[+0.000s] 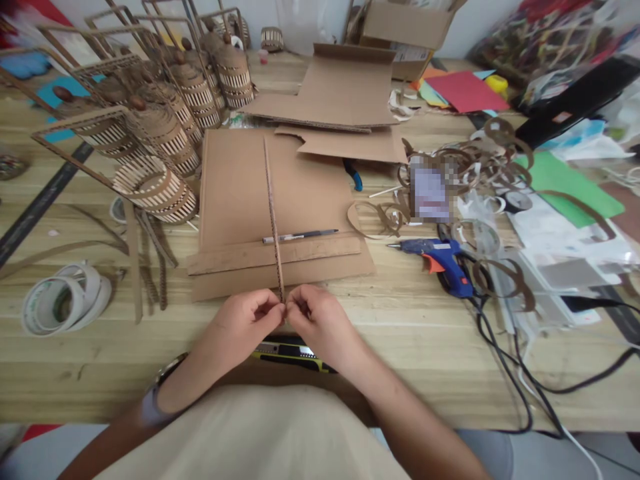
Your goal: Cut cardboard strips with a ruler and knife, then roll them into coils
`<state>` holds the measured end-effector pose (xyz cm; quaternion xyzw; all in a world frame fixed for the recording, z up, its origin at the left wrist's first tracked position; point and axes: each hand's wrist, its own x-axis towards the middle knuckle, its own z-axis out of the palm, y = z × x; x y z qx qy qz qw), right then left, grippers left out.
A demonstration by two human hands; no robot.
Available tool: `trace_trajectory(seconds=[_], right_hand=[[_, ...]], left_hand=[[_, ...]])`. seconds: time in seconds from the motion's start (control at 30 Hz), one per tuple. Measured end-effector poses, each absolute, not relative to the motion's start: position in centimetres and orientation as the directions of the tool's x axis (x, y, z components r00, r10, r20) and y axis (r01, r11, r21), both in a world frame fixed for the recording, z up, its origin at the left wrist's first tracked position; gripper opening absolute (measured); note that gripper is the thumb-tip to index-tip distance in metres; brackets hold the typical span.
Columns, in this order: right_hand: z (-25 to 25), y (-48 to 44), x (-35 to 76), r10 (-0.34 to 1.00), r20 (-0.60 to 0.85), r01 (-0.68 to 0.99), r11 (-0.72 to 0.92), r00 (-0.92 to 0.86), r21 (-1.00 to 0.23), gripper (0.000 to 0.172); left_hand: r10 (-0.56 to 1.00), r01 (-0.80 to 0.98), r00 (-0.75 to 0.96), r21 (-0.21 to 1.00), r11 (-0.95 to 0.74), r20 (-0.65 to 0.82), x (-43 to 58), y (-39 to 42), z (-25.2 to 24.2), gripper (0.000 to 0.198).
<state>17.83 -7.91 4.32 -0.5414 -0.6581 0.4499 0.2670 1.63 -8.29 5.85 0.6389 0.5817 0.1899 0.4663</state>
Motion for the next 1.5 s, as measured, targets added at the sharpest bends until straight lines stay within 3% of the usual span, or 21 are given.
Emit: trace_trajectory(seconds=[0.3,0.57,0.73,0.83,0.9,0.97,1.03,1.2,1.37,1.5], right_hand=[[4.5,-7.8,17.9,0.939,-0.176,0.459,-0.022,-0.296,-0.888,0.011],[5.5,-7.4,18.7,0.871,-0.294,0.4,-0.126,-0.393,-0.908,0.015],[5.3,-7.3,19.0,0.856,-0.289,0.313,-0.16,-0.428,-0.936,0.016],[5.0,-7.6,18.9,0.925,-0.159,0.357,-0.028,-0.344,-0.934,0.016],[4.7,-7.9,18.7,0.963,0.06,0.425,0.171,-0.261,-0.889,0.014],[4.4,-8.3,18.5,0.927,0.287,0.478,0.37,-0.24,-0.796,0.01],[4.3,-8.6,18.3,0.871,0.414,0.511,0.491,-0.265,-0.706,0.01],[4.1,-9.1,18.1,0.822,0.499,0.593,0.553,-0.274,-0.585,0.014],[4.0,-8.8,18.3,0.807,0.507,0.579,0.578,-0.302,-0.575,0.017],[3.8,-8.1,19.0,0.792,0.522,0.609,0.592,-0.318,-0.527,0.046]], left_hand=[[0.946,0.652,0.264,0.757,-0.031,-0.189,1.6,-8.7,5.0,0.016],[0.945,0.615,0.301,0.783,-0.092,-0.125,1.5,-8.8,5.6,0.015],[0.944,0.531,0.306,0.845,-0.061,-0.125,1.4,-8.7,6.0,0.016],[0.946,0.463,0.289,0.887,-0.006,-0.144,1.3,-8.7,6.2,0.015],[0.953,0.428,0.268,0.904,0.014,-0.141,1.3,-8.7,6.2,0.014],[0.961,0.412,0.247,0.911,0.012,-0.124,1.3,-8.7,6.2,0.014],[0.966,0.408,0.233,0.913,0.004,-0.109,1.3,-8.7,6.2,0.014],[0.966,0.408,0.232,0.913,0.008,-0.113,1.4,-8.6,5.9,0.015],[0.962,0.427,0.272,0.896,-0.122,0.002,1.1,-8.3,6.5,0.016],[0.936,0.382,0.349,0.92,-0.088,-0.055,-0.2,-8.4,8.5,0.016]])
